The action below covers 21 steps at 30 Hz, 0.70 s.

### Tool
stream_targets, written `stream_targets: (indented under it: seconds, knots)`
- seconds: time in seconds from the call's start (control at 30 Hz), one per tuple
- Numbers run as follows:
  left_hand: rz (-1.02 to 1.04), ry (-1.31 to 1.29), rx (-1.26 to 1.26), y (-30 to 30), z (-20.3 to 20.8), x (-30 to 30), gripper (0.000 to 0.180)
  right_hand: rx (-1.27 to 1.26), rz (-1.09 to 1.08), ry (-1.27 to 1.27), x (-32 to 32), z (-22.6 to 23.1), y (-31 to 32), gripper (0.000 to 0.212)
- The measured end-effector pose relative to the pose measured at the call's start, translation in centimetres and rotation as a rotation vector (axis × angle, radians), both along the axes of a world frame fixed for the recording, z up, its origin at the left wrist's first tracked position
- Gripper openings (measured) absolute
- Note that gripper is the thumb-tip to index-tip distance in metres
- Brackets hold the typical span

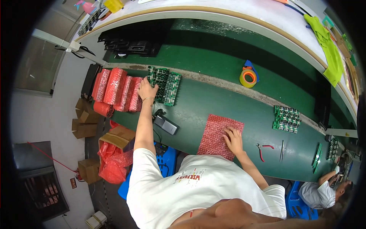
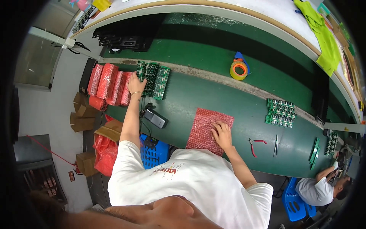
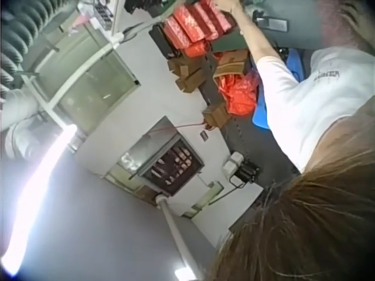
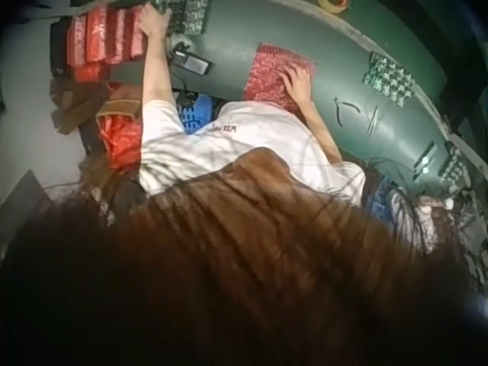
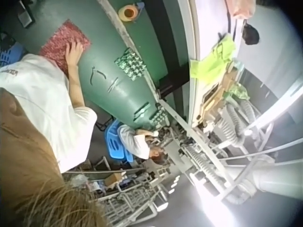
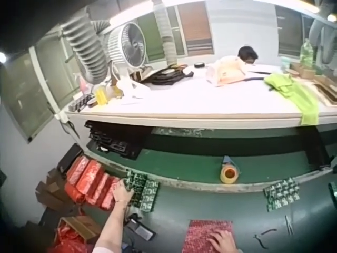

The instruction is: The person packages printed circuit boards by placing them into bubble wrap bags and sealing the bags with tape using a tape dispenser.

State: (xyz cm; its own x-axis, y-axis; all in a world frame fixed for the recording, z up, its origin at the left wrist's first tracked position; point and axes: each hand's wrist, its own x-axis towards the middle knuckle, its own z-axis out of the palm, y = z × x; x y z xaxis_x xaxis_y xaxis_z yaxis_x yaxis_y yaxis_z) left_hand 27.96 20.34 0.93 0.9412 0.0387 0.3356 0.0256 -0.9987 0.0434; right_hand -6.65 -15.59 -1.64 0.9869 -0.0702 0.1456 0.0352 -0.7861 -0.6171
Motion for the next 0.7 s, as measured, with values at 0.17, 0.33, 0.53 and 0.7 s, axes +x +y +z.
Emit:
stream_targets:
  seconds: [0.17, 0.33, 0.53, 0.7]
  knots:
    - [-0.236, -0.085, -0.133, -2.2, 3.0, -0.2, 0.063, 0.039, -0.027, 0.0, -0.6, 0.6, -1.2, 0.027]
    - [-0.919, 0.374, -0.354, -10.8, 4.5, -9.0, 0.06, 0.149, -0.126, 0.019, -1.4, 0.8, -2.0, 0.028]
    - [-1.336, 0.592, -0.309, -18.7, -2.3, -18.0, 0.061, 0.246, -0.246, -0.067, -1.3, 1.8, -2.3, 0.037]
    - [-1.384, 0.634, -0.228, -20.9, -3.3, -18.7, 0.06, 0.046, -0.106, -0.096, 0.2, 1.4, -3.7, 0.046]
